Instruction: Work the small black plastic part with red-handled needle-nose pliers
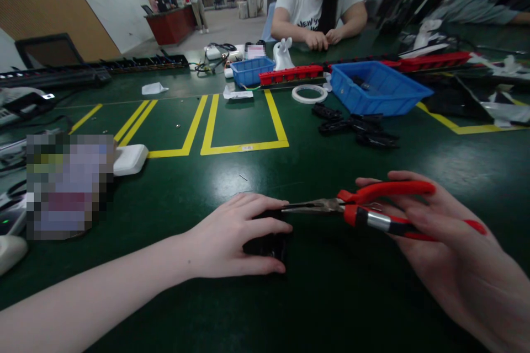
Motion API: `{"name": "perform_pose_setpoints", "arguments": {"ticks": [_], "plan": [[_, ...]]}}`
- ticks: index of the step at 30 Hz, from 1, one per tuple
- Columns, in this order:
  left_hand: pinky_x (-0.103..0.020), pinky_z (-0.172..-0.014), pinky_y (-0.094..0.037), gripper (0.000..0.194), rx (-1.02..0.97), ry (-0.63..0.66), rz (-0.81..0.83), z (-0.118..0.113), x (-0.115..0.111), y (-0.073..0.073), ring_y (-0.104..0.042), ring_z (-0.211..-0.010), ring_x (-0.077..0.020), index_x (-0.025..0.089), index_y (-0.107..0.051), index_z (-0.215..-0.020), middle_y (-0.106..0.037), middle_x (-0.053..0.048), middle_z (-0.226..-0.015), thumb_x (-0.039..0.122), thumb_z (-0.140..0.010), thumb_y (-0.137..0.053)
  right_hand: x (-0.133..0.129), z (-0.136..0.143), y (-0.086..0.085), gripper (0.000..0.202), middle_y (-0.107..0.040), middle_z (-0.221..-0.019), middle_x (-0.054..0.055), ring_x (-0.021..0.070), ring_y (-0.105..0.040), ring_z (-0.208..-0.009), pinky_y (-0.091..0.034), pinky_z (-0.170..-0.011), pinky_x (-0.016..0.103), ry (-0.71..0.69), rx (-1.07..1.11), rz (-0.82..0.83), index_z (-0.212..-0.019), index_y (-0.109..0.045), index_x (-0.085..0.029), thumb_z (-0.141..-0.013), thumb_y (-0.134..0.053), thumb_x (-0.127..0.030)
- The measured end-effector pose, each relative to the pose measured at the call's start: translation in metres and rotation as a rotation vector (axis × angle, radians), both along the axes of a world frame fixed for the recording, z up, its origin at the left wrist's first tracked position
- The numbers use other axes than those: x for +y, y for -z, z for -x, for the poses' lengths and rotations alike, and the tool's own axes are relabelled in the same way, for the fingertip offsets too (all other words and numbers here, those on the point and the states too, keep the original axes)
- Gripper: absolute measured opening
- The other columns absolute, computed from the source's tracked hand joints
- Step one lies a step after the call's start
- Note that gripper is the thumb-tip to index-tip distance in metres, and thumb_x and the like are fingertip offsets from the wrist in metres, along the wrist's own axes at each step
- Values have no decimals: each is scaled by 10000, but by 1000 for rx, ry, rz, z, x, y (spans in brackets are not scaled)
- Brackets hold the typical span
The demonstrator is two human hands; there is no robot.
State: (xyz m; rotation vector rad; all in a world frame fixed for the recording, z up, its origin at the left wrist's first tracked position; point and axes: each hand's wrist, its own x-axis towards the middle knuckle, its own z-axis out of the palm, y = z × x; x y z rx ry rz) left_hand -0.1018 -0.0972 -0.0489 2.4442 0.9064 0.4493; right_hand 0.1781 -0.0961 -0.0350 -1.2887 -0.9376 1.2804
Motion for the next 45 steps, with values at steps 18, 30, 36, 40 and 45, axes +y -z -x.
{"name": "perform_pose_setpoints", "arguments": {"ticks": [18,30,36,40,45], "plan": [[-487,-1095,-440,488,-94,-60,167,1,4,0,-490,-1323,-279,224,-597,-1306,-519,-92,-1455,386,-865,-729,-5,-2,2,394,-744,-1084,59,243,-731,-946,-621,-721,284,-76,-29,-140,-1059,-669,-307,-690,-799,-356],[-511,-1080,-449,491,-99,-68,177,0,3,-3,-500,-1314,-302,238,-601,-1305,-531,-98,-1442,386,-856,-734,-3,2,1,398,-755,-1073,66,285,-738,-929,-630,-753,369,-56,-17,-47,-1032,-677,-301,-663,-813,-362],[-485,-1085,-449,496,-90,-69,170,0,3,-3,-498,-1313,-286,233,-596,-1311,-529,-88,-1444,390,-861,-732,-3,1,2,374,-755,-1071,50,227,-742,-905,-614,-702,257,-76,-53,-84,-1010,-681,-313,-671,-835,-349],[-459,-1085,-453,478,-100,-69,158,0,3,-4,-505,-1310,-274,227,-590,-1315,-536,-89,-1437,379,-879,-715,-4,1,2,333,-754,-1057,51,226,-743,-913,-613,-720,260,-115,-81,-164,-982,-679,-308,-687,-829,-351],[-488,-1092,-439,460,-100,-60,164,0,3,-4,-499,-1318,-285,238,-580,-1330,-529,-98,-1449,386,-906,-681,-6,0,2,354,-747,-1066,68,265,-741,-905,-628,-752,354,-121,-141,-242,-986,-666,-309,-673,-832,-331]]}}
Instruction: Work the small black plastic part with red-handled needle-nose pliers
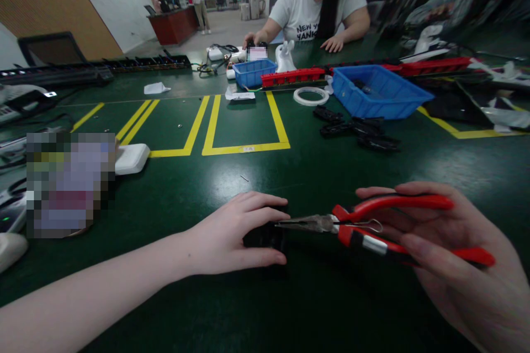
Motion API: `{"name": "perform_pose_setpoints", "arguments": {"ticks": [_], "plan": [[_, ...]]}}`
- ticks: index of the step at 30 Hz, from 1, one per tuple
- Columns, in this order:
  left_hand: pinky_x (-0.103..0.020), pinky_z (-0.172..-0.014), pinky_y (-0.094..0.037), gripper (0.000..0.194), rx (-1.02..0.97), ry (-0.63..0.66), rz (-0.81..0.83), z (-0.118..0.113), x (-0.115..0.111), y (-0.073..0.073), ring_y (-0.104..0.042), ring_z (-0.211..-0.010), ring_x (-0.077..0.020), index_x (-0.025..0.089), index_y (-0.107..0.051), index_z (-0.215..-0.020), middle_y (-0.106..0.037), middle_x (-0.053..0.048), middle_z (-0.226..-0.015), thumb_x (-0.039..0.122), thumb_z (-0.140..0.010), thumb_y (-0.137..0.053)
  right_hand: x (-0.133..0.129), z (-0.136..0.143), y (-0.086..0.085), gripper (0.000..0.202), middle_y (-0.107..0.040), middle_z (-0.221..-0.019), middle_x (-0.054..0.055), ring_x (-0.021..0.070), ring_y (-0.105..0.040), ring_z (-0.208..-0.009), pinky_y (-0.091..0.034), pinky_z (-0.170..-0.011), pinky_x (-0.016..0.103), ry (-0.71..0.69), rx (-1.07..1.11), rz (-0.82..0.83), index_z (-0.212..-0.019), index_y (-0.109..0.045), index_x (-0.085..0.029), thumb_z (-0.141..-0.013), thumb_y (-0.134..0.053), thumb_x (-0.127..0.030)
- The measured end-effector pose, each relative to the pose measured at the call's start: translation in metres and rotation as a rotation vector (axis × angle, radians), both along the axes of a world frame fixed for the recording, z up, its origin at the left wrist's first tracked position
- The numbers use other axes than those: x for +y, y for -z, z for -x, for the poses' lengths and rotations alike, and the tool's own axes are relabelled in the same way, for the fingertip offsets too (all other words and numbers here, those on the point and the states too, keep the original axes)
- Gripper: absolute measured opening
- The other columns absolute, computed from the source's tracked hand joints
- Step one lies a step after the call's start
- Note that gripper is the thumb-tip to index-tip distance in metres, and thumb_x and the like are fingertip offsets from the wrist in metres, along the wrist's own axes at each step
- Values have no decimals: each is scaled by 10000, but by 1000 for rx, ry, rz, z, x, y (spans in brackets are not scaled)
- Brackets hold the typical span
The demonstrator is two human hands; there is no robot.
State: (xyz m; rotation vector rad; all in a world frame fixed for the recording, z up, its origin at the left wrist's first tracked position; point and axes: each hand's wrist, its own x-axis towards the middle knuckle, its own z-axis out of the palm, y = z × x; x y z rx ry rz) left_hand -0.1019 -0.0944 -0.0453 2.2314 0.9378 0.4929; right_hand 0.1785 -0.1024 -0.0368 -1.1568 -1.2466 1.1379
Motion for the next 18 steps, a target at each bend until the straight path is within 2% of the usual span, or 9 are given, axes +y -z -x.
{"name": "perform_pose_setpoints", "arguments": {"ticks": [3,8,11,18], "plan": [[-489,-1092,-436,452,4,-1,2,0,0,0,-498,-1320,-285,241,-583,-1324,-529,-94,-1451,388,-907,-680,-1,-2,1,367,-743,-1074,64,257,-740,-893,-625,-774,362,-17,-28,-41,-995,-661,-319,-671,-832,-310],[-469,-1093,-436,458,3,2,-14,0,0,0,-503,-1314,-279,225,-587,-1312,-535,-98,-1442,382,-896,-694,0,-2,0,355,-747,-1069,47,223,-741,-891,-615,-754,292,-27,-33,-54,-1006,-664,-330,-690,-826,-315],[-467,-1085,-441,469,10,4,-19,-1,0,0,-504,-1311,-281,224,-587,-1313,-537,-100,-1439,385,-887,-703,1,1,-2,338,-758,-1035,40,228,-742,-889,-613,-719,275,-10,2,-14,-975,-672,-325,-678,-832,-343],[-468,-1083,-440,487,26,7,-16,0,0,0,-502,-1310,-279,217,-590,-1310,-536,-93,-1442,385,-873,-721,4,-1,1,358,-754,-1072,61,254,-736,-924,-623,-737,319,36,72,139,-1008,-662,-300,-688,-820,-336]]}}
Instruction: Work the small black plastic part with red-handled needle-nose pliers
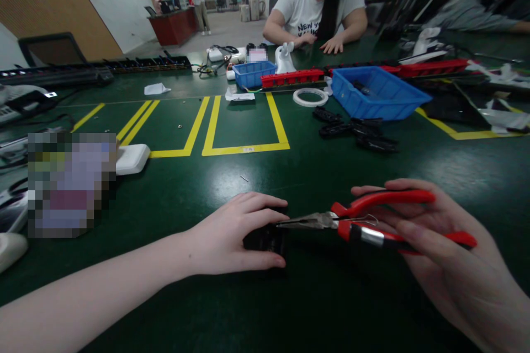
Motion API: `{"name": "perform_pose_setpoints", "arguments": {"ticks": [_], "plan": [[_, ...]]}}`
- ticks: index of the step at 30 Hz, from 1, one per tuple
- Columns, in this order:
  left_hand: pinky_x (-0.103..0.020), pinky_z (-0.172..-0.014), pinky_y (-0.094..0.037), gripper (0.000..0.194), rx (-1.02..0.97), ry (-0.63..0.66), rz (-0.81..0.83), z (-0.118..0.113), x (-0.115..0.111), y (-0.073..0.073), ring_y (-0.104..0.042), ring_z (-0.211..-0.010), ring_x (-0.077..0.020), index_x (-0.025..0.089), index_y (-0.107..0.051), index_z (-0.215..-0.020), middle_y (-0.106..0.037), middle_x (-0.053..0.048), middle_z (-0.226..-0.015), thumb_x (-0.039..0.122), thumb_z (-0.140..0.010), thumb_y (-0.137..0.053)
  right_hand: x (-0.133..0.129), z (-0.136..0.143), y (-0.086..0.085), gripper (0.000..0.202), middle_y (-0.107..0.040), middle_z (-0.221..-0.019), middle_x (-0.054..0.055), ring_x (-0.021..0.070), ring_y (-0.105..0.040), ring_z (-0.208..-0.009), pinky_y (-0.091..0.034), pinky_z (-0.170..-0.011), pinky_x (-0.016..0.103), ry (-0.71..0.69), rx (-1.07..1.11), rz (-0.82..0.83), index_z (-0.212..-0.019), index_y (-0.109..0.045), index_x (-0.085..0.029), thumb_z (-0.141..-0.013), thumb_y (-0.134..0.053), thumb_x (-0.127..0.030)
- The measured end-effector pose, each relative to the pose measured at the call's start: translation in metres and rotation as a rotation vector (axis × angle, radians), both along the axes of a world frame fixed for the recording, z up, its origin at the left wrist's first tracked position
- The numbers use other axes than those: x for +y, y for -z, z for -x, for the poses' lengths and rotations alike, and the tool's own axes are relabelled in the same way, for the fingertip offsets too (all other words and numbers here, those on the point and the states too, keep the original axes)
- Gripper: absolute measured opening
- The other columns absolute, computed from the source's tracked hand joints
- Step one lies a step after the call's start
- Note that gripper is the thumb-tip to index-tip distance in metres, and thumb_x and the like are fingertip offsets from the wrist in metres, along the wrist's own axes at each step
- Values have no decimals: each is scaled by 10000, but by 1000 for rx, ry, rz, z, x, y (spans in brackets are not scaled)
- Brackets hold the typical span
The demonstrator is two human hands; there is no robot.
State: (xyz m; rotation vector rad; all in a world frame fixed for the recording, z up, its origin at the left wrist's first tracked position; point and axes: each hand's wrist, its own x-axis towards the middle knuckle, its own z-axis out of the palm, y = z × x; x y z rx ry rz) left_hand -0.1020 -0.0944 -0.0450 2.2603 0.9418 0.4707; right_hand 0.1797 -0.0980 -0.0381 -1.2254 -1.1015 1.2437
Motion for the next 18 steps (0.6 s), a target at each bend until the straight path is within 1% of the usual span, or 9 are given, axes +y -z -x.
{"name": "perform_pose_setpoints", "arguments": {"ticks": [3,6,8,13,18], "plan": [[-469,-1083,-438,485,-1,1,-8,0,0,1,-502,-1308,-277,217,-590,-1309,-535,-94,-1441,390,-874,-719,1,-1,1,360,-755,-1067,53,230,-739,-914,-617,-714,274,-8,15,12,-1019,-664,-303,-696,-818,-344],[-471,-1074,-442,487,2,9,-14,0,0,3,-504,-1302,-279,214,-592,-1307,-533,-95,-1442,397,-873,-719,2,-1,1,376,-760,-1031,48,222,-746,-871,-616,-677,256,-15,7,-15,-1006,-672,-296,-671,-833,-349],[-463,-1072,-443,493,0,8,-19,0,0,4,-505,-1299,-276,207,-593,-1305,-534,-94,-1441,401,-871,-723,3,-2,2,384,-762,-1009,48,229,-749,-856,-618,-665,263,-22,-2,-26,-1003,-671,-292,-661,-836,-353],[-445,-1080,-435,478,16,14,-24,1,0,3,-499,-1303,-262,208,-602,-1302,-532,-83,-1443,409,-883,-712,3,-5,4,382,-759,-1033,53,256,-750,-882,-627,-707,307,-70,-23,-29,-1042,-655,-295,-710,-802,-414],[-440,-1088,-425,461,26,24,-30,1,0,2,-489,-1311,-259,215,-603,-1307,-521,-82,-1449,404,-897,-696,3,-6,6,369,-756,-1055,38,248,-749,-894,-629,-705,297,-85,-38,-39,-1065,-647,-312,-731,-793,-375]]}}
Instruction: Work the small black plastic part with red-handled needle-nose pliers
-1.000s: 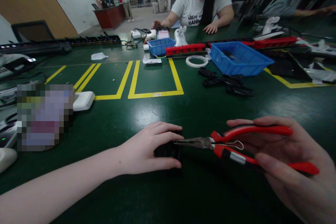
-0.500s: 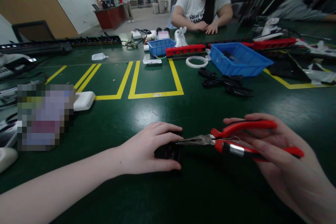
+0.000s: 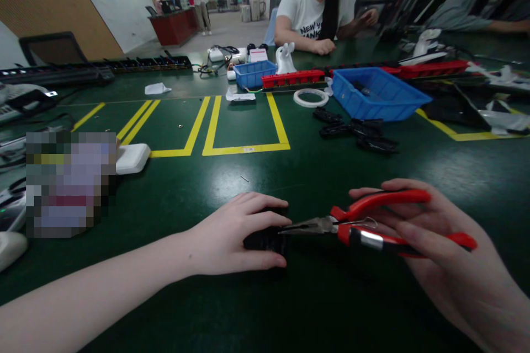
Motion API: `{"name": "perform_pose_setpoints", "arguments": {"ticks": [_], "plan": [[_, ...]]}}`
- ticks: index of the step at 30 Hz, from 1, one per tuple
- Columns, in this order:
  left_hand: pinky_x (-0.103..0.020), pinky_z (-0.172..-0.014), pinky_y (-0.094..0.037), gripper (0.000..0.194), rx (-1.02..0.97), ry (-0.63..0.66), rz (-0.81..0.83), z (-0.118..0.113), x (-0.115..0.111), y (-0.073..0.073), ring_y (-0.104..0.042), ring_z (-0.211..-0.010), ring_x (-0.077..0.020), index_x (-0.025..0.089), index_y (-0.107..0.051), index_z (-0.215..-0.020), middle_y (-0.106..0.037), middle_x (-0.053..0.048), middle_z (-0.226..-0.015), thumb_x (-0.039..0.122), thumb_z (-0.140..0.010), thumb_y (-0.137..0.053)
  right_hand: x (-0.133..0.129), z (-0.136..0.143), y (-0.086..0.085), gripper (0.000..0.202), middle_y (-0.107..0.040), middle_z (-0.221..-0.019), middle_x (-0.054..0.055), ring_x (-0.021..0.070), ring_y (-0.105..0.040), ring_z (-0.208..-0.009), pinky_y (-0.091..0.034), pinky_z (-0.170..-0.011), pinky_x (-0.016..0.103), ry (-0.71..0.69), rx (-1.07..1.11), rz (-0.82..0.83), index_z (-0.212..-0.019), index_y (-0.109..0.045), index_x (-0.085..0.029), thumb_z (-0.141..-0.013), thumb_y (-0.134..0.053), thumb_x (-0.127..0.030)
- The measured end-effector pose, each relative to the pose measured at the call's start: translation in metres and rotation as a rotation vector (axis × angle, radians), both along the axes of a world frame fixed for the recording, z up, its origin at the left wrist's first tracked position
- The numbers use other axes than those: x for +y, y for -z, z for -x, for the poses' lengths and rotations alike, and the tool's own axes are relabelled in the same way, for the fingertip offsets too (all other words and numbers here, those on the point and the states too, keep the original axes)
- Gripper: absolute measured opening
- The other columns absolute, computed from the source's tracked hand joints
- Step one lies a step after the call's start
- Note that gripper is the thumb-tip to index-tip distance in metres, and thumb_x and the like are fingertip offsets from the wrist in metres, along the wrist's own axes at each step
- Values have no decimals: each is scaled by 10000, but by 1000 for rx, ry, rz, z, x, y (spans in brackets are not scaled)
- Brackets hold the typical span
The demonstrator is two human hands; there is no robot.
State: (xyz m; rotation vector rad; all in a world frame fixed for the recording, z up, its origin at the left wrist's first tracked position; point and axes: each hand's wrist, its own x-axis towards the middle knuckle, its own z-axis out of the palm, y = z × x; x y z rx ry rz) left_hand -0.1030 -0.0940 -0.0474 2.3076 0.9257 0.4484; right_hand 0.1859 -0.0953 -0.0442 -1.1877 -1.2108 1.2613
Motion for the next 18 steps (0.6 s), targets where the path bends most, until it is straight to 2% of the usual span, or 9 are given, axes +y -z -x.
{"name": "perform_pose_setpoints", "arguments": {"ticks": [11,18], "plan": [[-442,-1079,-431,455,5,10,-30,0,0,1,-498,-1307,-262,218,-584,-1317,-519,-83,-1456,408,-914,-676,-3,4,-6,323,-748,-1084,2,187,-747,-896,-609,-727,214,-87,-31,-164,-1040,-664,-350,-746,-798,-332],[-449,-1072,-437,457,10,13,-53,0,-1,2,-511,-1299,-269,212,-583,-1312,-525,-93,-1451,411,-910,-678,-5,2,-5,344,-744,-1094,2,191,-748,-898,-612,-734,219,-101,-79,-224,-1062,-651,-356,-752,-791,-306]]}}
